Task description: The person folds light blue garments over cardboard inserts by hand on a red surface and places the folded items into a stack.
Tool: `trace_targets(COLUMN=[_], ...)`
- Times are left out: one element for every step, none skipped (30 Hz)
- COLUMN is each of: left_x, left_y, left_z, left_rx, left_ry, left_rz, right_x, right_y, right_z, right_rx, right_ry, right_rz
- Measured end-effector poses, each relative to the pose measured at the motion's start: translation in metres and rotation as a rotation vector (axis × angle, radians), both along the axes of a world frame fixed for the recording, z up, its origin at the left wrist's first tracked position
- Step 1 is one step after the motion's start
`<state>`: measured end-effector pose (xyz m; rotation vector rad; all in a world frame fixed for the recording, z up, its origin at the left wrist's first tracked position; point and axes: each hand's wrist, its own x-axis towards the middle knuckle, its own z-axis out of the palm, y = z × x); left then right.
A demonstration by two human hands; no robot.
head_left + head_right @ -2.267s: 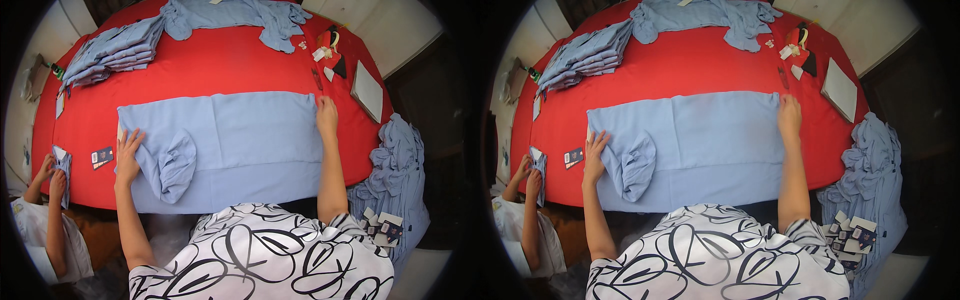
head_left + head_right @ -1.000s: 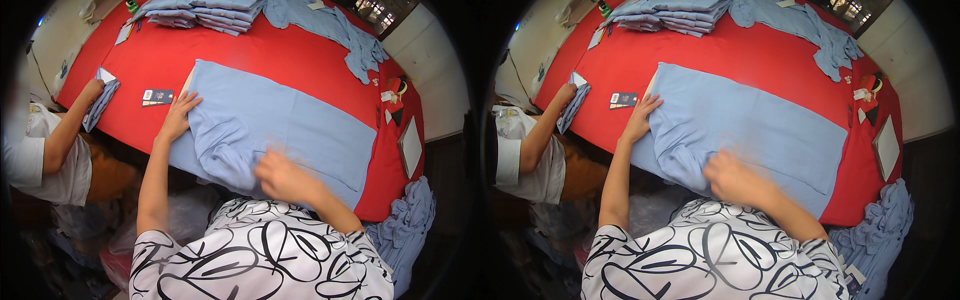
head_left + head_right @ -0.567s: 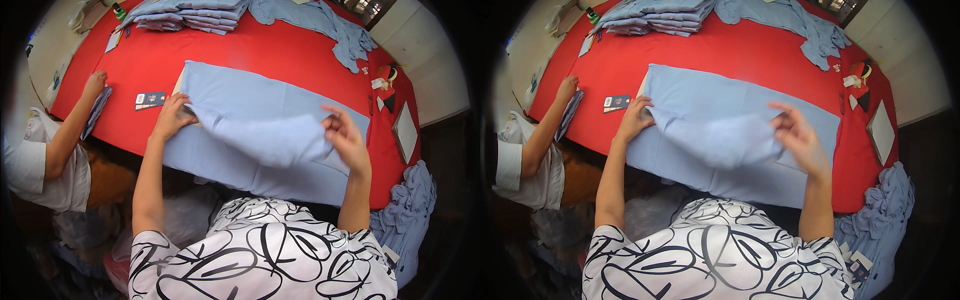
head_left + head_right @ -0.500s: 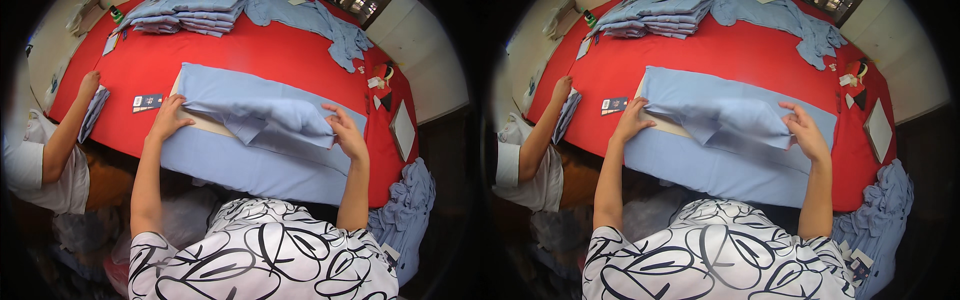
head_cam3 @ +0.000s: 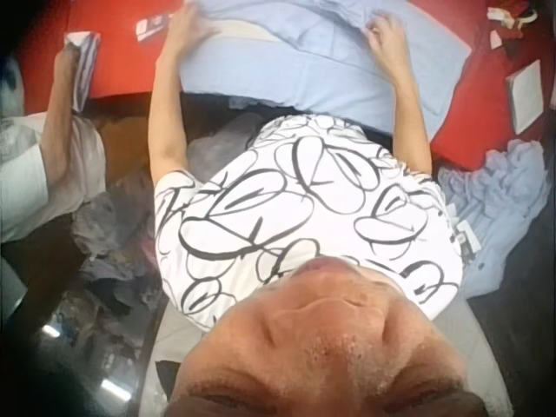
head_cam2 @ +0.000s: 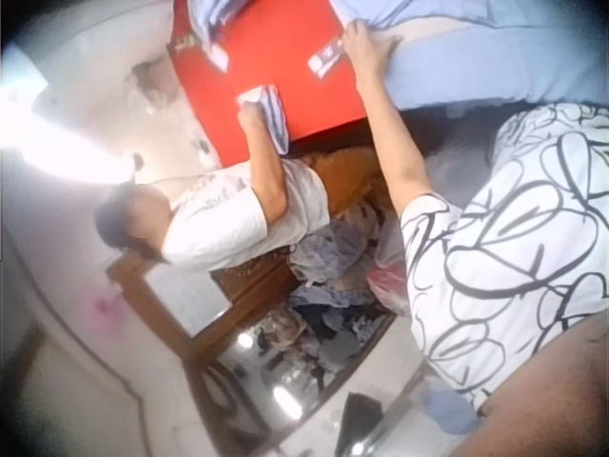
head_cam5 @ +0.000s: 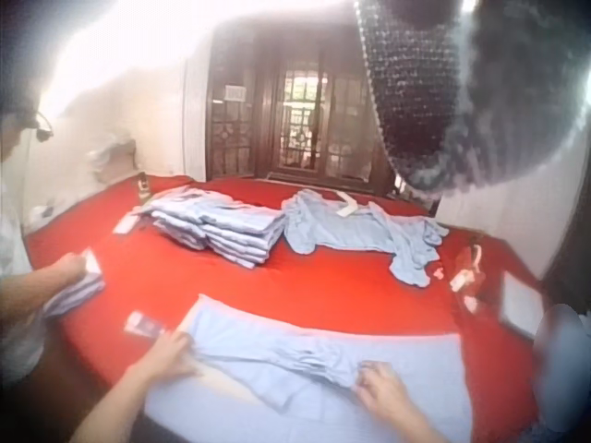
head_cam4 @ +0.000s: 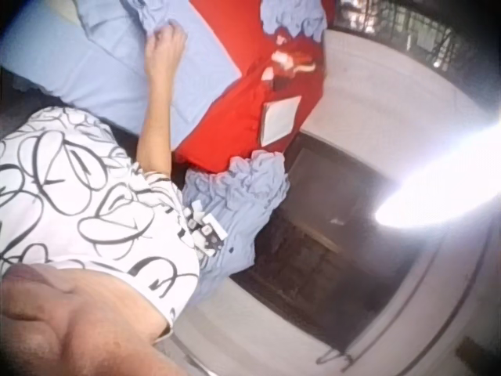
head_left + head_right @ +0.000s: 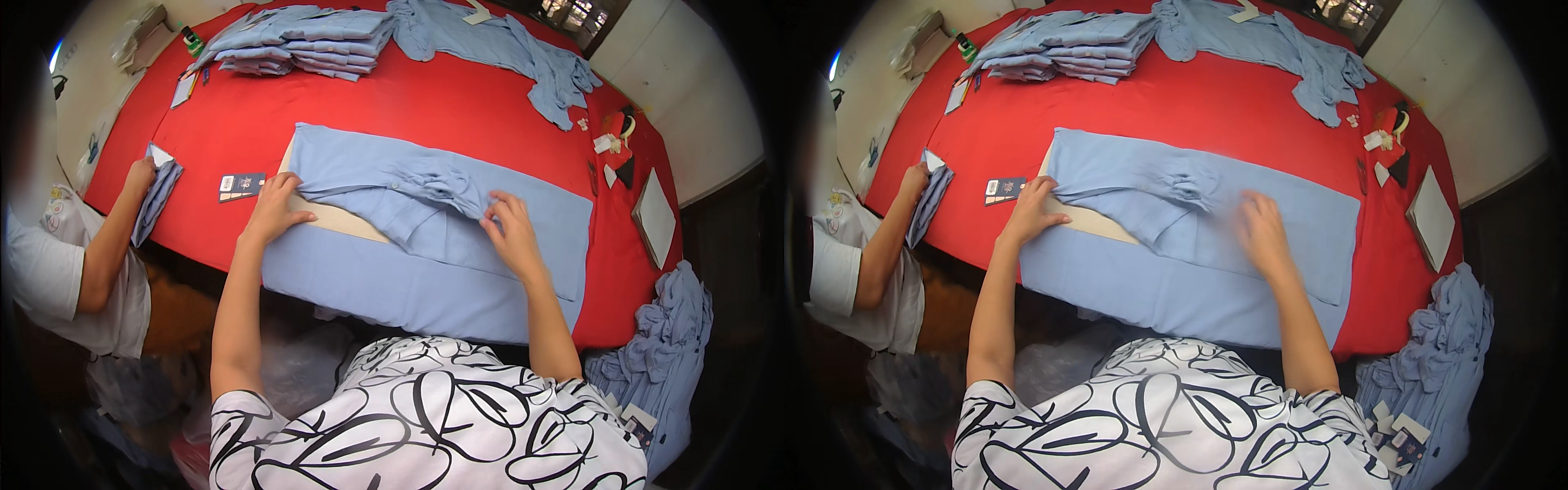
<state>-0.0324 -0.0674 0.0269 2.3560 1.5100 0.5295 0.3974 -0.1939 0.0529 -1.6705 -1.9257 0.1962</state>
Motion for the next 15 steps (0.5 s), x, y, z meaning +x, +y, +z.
trace_targets(left_x=[0.000,0.000,-0.003,-0.005,-0.008,-0.006,-0.005,-0.005,-0.005,-0.007,-0.008,-0.005,-0.002,0.000,-0.001], left_y=[-0.003,-0.004,-0.004,-0.002,-0.003,-0.001,0.001,0.002,0.003,0.002,0.003,0.004,0.004,0.003,0.002], left_z=[0.000,0.001,0.001,0.000,0.000,0.000,-0.001,-0.001,-0.002,-0.004,-0.007,-0.007,-0.005,-0.002,-0.002], left_rx=[-0.002,-0.003,-0.005,-0.008,-0.006,-0.007,-0.009,-0.008,-0.015,-0.023,-0.028,-0.037,-0.042,-0.050,-0.071], left_ry=[-0.011,-0.017,-0.006,0.006,0.025,0.022,0.020,0.018,0.019,0.021,0.013,-0.003,-0.017,-0.026,-0.020], left_rz=[0.010,0.012,0.003,-0.008,-0.017,-0.029,-0.040,-0.047,-0.042,-0.035,-0.030,-0.023,-0.017,-0.004,0.023], right_x=[-0.013,-0.023,-0.034,-0.047,-0.057,-0.059,-0.068,-0.074,-0.072,-0.068,-0.064,-0.051,-0.031,-0.014,-0.014], right_y=[-0.015,-0.033,-0.052,-0.070,-0.083,-0.087,-0.088,-0.087,-0.081,-0.067,-0.052,-0.043,-0.035,-0.018,-0.017], right_z=[0.036,0.070,0.103,0.140,0.159,0.154,0.157,0.160,0.161,0.160,0.159,0.144,0.122,0.107,0.105], right_rx=[-0.151,-0.216,-0.280,-0.299,-0.311,-0.216,-0.222,-0.224,-0.224,-0.225,-0.227,-0.227,-0.215,-0.255,-0.259], right_ry=[0.160,0.164,0.170,0.195,0.225,0.376,0.427,0.477,0.473,0.469,0.455,0.676,0.893,1.049,1.050], right_rz=[0.061,0.214,0.368,0.521,0.677,0.891,0.934,0.981,0.949,0.918,0.886,0.741,0.589,0.466,0.468])
